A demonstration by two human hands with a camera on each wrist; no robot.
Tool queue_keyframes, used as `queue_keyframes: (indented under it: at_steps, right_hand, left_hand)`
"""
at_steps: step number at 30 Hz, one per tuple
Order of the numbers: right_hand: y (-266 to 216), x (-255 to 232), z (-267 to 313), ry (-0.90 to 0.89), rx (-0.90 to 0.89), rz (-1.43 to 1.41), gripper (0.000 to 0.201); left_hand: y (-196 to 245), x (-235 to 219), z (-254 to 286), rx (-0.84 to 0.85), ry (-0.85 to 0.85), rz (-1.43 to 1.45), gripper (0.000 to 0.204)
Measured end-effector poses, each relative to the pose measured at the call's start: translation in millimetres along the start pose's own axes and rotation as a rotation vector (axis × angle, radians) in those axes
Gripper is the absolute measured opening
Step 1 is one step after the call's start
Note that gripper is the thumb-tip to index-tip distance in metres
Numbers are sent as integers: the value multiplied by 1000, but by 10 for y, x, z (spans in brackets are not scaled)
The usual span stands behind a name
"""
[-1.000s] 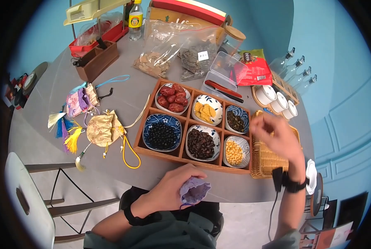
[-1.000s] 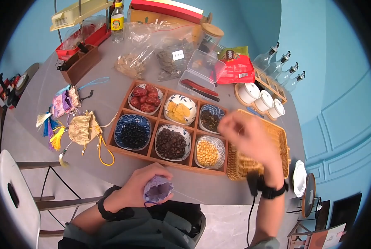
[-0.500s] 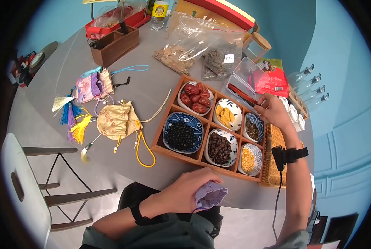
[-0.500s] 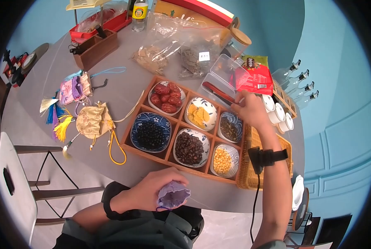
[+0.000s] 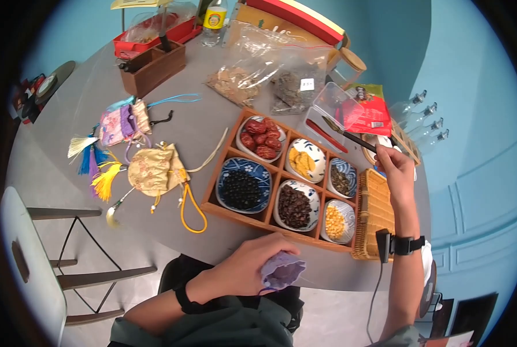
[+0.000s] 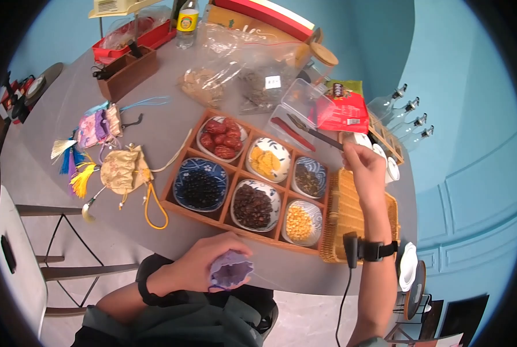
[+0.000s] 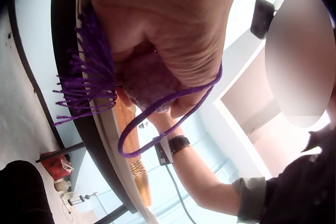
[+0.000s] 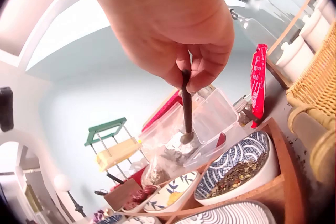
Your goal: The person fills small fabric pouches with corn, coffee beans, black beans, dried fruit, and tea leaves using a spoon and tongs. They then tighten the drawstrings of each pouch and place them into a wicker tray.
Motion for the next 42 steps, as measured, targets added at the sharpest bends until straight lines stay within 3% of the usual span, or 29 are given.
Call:
queue_keyframes:
  at_steps: [3,6,14,16,20,27,34,42]
  right_hand:
    - [-44,-204,359,136,73,-233,27]
    - [3,-356,910,222,108,-368,27]
    - [81,-616,2336,419,-5,41,19]
    - [-119,-563,2480,431,-268,422,20]
    - [-260,-377,2547,346,-510,708,27]
    - [-264,-258,2416,317,-634,756,32]
    - [-355,-169,2341,215,-634,762,29]
    - [-263,-224,2257,193,-375,472,17]
  left_hand:
    - [-8,-13,-2,3,17,-2,47]
    - [-33,-7,21,-53,-28,-2,57]
    - [12,18,-3,-38,22,-73,52]
    - [10,55,-4,-21,3,-95,50]
    - [25,101,-15,-38,13,-170,48]
    - [11,110,-11,-42,41,-205,43]
    - [5,110,-11,-40,47,-213,42]
    - [-15,66,4,-29,48,-186,43]
Point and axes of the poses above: each hand's wrist, its own z-axis away from the middle knuckle, its own x-axis out of the palm, y = z × x, the point moved 5 cm from there along -z, towards the middle knuckle, and after that the axes turned 1 degree about -z, right-handed, at the moved point
